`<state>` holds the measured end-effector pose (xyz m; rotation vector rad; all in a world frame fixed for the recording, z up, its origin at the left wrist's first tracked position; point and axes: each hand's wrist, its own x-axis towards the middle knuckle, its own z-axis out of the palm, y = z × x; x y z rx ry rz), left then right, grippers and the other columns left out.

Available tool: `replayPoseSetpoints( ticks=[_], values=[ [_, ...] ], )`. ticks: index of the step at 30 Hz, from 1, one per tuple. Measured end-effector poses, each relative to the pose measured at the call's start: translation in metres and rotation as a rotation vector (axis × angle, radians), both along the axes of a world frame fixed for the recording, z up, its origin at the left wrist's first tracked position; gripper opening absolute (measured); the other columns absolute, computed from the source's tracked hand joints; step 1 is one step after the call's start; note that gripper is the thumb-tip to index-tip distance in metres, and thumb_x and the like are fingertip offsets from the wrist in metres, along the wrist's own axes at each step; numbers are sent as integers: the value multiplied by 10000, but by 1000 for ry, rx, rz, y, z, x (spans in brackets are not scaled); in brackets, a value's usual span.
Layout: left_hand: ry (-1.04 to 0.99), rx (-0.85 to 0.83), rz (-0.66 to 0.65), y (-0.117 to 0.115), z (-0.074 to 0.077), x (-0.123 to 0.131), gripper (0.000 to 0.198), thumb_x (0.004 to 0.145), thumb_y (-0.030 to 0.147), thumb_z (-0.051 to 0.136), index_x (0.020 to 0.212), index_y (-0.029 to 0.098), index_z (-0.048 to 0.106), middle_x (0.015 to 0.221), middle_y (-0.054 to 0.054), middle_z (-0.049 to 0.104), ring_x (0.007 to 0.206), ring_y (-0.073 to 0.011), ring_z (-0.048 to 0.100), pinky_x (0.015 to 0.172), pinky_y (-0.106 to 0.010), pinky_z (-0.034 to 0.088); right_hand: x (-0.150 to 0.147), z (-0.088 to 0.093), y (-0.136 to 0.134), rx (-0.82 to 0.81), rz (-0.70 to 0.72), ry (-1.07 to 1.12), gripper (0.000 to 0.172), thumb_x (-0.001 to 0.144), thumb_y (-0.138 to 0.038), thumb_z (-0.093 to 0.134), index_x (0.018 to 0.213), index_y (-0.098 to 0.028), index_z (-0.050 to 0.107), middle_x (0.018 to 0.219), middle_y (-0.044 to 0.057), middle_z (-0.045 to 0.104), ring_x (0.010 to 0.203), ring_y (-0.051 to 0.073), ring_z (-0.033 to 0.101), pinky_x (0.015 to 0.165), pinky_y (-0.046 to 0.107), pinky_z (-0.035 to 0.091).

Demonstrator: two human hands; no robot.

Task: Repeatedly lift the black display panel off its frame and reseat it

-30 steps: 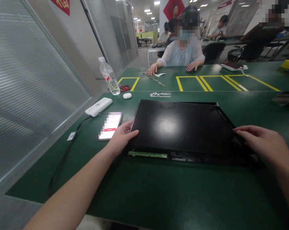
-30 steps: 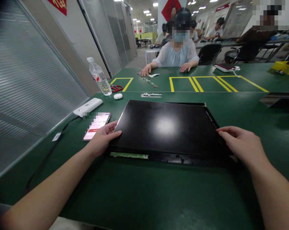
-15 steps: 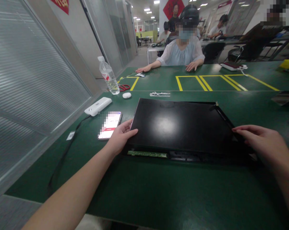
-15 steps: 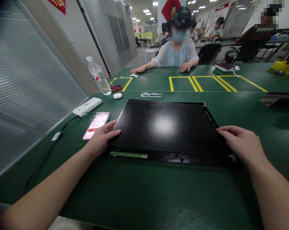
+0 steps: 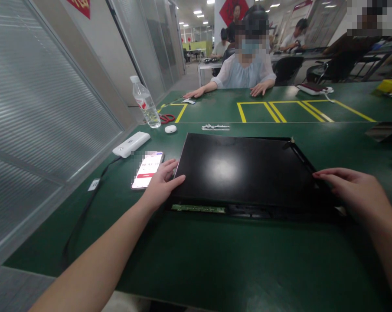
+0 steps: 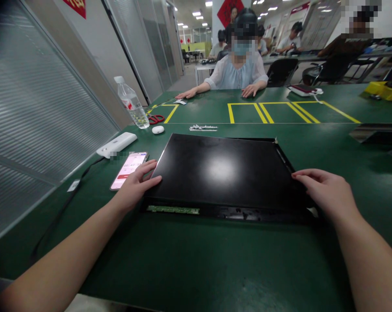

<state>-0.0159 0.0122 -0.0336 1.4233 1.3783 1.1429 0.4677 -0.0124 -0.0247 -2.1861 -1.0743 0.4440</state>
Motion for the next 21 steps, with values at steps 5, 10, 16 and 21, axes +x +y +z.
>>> replayPoseSetpoints(
  ticks=[5,10,16,21],
  values=[
    [85,-12,-18,2,-6,-3,578,753,433,832,1288,237,738,1570,-117,475,1507,-370,395,1242,-492,337,0,1,1,-12,34,-57,479,521,-578,639,808,-233,806,796,62,762,668,252,634,665,398,454],
    [139,1,-46,5,-14,-7,564,768,451,812,1292,256,743,1545,-107,493,1476,-365,436,1239,-489,342,-1,1,2,14,107,-149,414,519,-565,614,741,-256,780,697,52,730,684,274,654,682,409,459],
    [200,11,-71,8,-20,-11,544,792,424,786,1310,263,736,1552,-116,487,1463,-379,442,1238,-541,320,-6,6,1,-36,68,-127,414,528,-549,615,774,-260,779,772,57,737,785,287,649,739,418,452],
    [279,-11,-40,7,-14,-7,542,771,406,781,1287,248,740,1555,-126,466,1486,-393,397,1244,-541,300,-5,6,0,-53,27,-64,461,491,-555,627,803,-258,792,836,59,753,843,306,644,773,434,439]
  ],
)
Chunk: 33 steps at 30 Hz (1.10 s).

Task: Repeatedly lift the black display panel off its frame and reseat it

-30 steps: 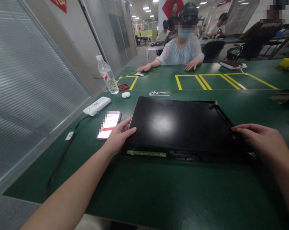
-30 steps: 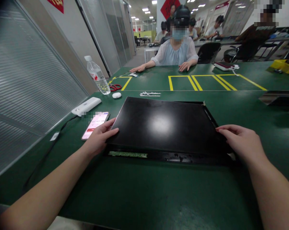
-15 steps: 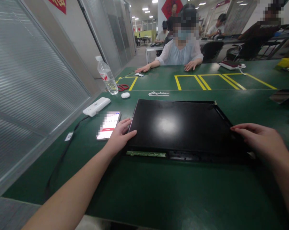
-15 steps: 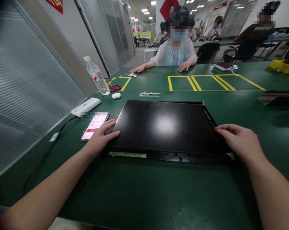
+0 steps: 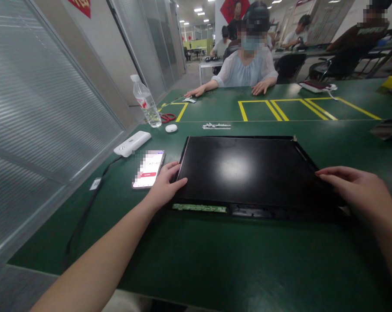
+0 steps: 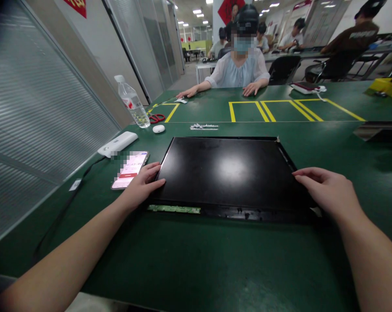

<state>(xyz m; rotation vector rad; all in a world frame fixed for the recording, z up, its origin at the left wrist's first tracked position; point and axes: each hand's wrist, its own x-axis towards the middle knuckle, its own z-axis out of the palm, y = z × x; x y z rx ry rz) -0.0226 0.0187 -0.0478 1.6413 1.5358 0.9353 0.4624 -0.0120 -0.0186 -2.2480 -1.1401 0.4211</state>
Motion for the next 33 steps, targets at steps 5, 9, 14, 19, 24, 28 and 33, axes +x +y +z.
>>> replayPoseSetpoints(
  ticks=[5,9,14,19,24,28,33],
  values=[
    [70,5,10,-1,4,4,531,746,404,792,1245,223,757,1543,-142,465,1499,-426,368,1253,-537,287,1,-2,0,2,-12,77,528,503,-570,648,884,-238,799,889,53,753,797,255,626,739,405,443],
    [100,18,4,-1,5,4,514,758,394,784,1245,233,749,1535,-132,489,1484,-415,394,1249,-550,298,-4,1,-2,12,-34,111,534,491,-564,656,883,-231,799,849,49,740,709,223,582,692,393,442],
    [267,5,-47,-2,7,4,530,835,369,681,1332,183,687,1576,-153,439,1496,-381,398,1260,-548,285,-6,2,-3,26,-60,135,513,440,-556,666,828,-245,791,833,43,733,701,222,564,641,379,432],
    [338,-6,-58,-1,9,4,541,861,363,651,1365,168,657,1596,-166,419,1512,-375,383,1261,-547,291,-7,2,-2,37,-61,167,530,406,-563,672,811,-240,786,844,48,734,714,220,559,630,368,427],
    [357,19,-67,-1,8,3,519,875,364,648,1364,191,654,1594,-149,434,1500,-375,407,1252,-560,310,-16,12,-3,58,-93,206,509,374,-533,656,767,-228,764,814,54,717,661,193,506,604,359,407],
    [368,16,-71,-1,6,3,534,890,371,637,1385,172,638,1596,-162,422,1501,-370,406,1262,-548,297,-18,14,-4,63,-95,221,498,386,-520,648,768,-222,761,851,62,725,651,182,487,599,359,409],
    [388,31,-74,-1,6,4,521,897,373,640,1384,186,638,1586,-151,426,1498,-362,410,1263,-543,299,-9,4,-3,67,-77,199,513,419,-531,675,815,-220,779,926,77,740,675,193,508,586,357,414]
  ],
)
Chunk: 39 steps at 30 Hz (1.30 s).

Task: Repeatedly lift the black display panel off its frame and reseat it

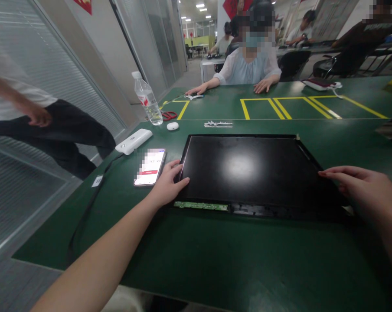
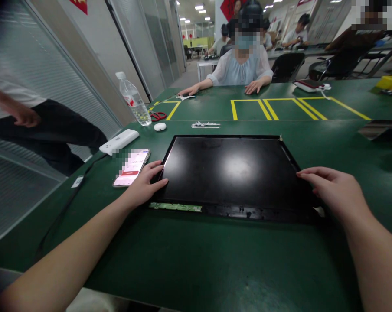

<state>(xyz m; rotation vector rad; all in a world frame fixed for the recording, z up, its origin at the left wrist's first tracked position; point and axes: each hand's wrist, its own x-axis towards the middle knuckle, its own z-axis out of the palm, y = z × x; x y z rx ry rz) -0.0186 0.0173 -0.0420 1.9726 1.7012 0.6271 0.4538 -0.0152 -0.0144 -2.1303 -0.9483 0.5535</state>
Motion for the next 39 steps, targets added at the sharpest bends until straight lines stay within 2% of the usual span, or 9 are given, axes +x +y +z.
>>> replayPoseSetpoints(
  ticks=[5,11,23,30,34,39],
  values=[
    [20,6,-2,0,0,2,527,904,365,640,1394,169,630,1579,-166,425,1496,-367,411,1264,-550,292,7,-6,1,-15,6,-33,530,435,-564,692,838,-232,783,910,72,739,717,222,553,602,359,424],
    [39,44,-9,0,-3,3,496,906,339,635,1374,174,639,1565,-163,428,1486,-364,423,1258,-542,309,-2,1,-1,-53,-30,-25,487,445,-533,680,818,-232,764,804,49,697,664,198,518,573,343,392],
    [68,25,-13,-1,0,4,516,897,343,632,1377,152,620,1571,-186,415,1494,-380,410,1254,-548,312,8,-7,3,-62,-9,-62,462,495,-521,705,854,-240,778,857,41,721,688,202,555,621,359,424],
    [34,15,-47,0,0,-1,533,896,382,640,1384,169,608,1582,-174,400,1501,-372,398,1255,-555,307,7,-7,1,-21,20,-57,463,497,-543,721,836,-234,785,914,52,740,740,217,578,641,362,450],
    [24,30,-49,0,0,-2,513,889,387,655,1366,201,622,1571,-147,419,1494,-364,408,1253,-543,321,4,-5,1,-52,4,-87,463,495,-544,707,833,-237,784,871,56,730,721,228,573,618,367,434],
    [61,15,-37,-1,2,1,525,889,344,645,1375,149,605,1583,-189,396,1501,-372,398,1259,-552,295,6,-5,1,-74,3,-110,488,501,-554,691,864,-240,785,858,46,725,716,223,574,648,375,429]
  ],
)
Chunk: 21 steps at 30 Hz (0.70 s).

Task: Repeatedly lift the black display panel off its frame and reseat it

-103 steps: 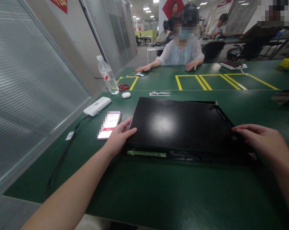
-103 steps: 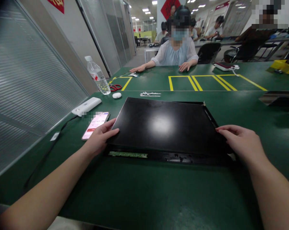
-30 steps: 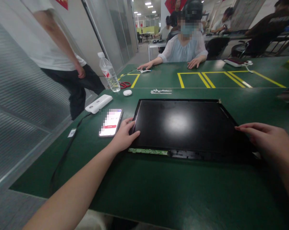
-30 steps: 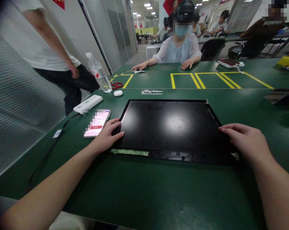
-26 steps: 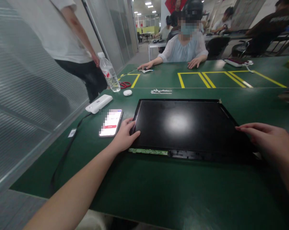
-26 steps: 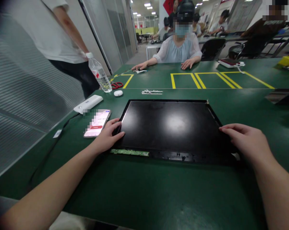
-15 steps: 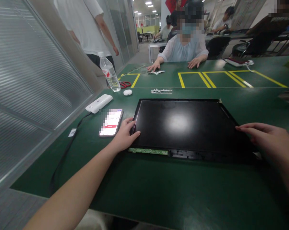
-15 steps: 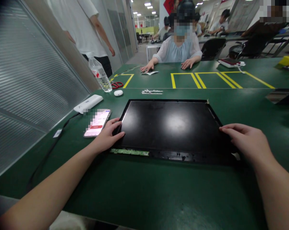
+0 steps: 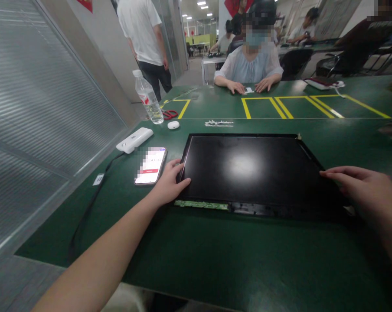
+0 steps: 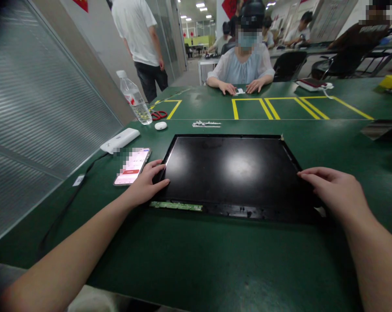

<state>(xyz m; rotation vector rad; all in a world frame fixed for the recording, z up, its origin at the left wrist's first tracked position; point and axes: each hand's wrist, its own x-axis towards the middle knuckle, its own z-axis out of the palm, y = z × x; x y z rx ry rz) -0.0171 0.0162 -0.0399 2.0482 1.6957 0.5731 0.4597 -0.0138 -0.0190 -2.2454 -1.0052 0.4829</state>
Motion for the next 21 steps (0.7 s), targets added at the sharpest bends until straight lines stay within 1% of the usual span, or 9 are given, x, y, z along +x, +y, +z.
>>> replayPoseSetpoints(
  ticks=[5,10,13,15,16,18,21],
  values=[
    [9,-4,-11,-3,-1,1,532,898,340,629,1390,140,599,1593,-199,368,1523,-356,371,1264,-537,279,1,-2,0,7,1,7,515,479,-574,686,859,-241,788,848,45,733,710,231,577,674,392,434],
    [-1,30,-28,-4,-4,0,503,913,329,623,1400,207,588,1604,-169,382,1518,-353,382,1238,-579,310,0,-2,0,21,15,5,500,470,-580,691,830,-247,786,831,49,735,705,245,586,663,398,438],
    [16,46,-39,-5,0,0,505,919,343,628,1403,204,593,1608,-183,386,1512,-373,388,1223,-591,329,0,1,0,15,16,8,494,468,-580,688,822,-248,780,814,47,727,705,242,589,663,391,442],
    [46,48,-61,-7,6,0,533,915,394,651,1403,183,610,1611,-206,385,1509,-395,384,1213,-594,345,0,2,0,-16,28,-16,486,483,-582,672,824,-252,779,793,45,720,709,248,596,672,393,441],
    [65,46,-84,-8,9,-1,555,907,433,671,1401,183,622,1609,-209,394,1508,-405,381,1203,-596,359,1,3,0,-34,42,-41,476,497,-581,660,824,-256,778,782,46,716,714,256,604,675,397,440],
    [107,67,-162,-9,15,-4,574,876,491,721,1380,225,655,1591,-179,453,1488,-412,399,1192,-623,362,1,4,0,-61,75,-92,447,523,-569,638,820,-264,775,767,48,712,732,275,621,681,406,436],
    [114,74,-310,-9,21,-12,542,849,498,771,1338,280,694,1582,-129,500,1449,-394,455,1174,-617,394,2,5,0,-71,108,-129,424,539,-554,618,816,-274,774,759,44,713,752,288,638,708,418,442]
  ],
)
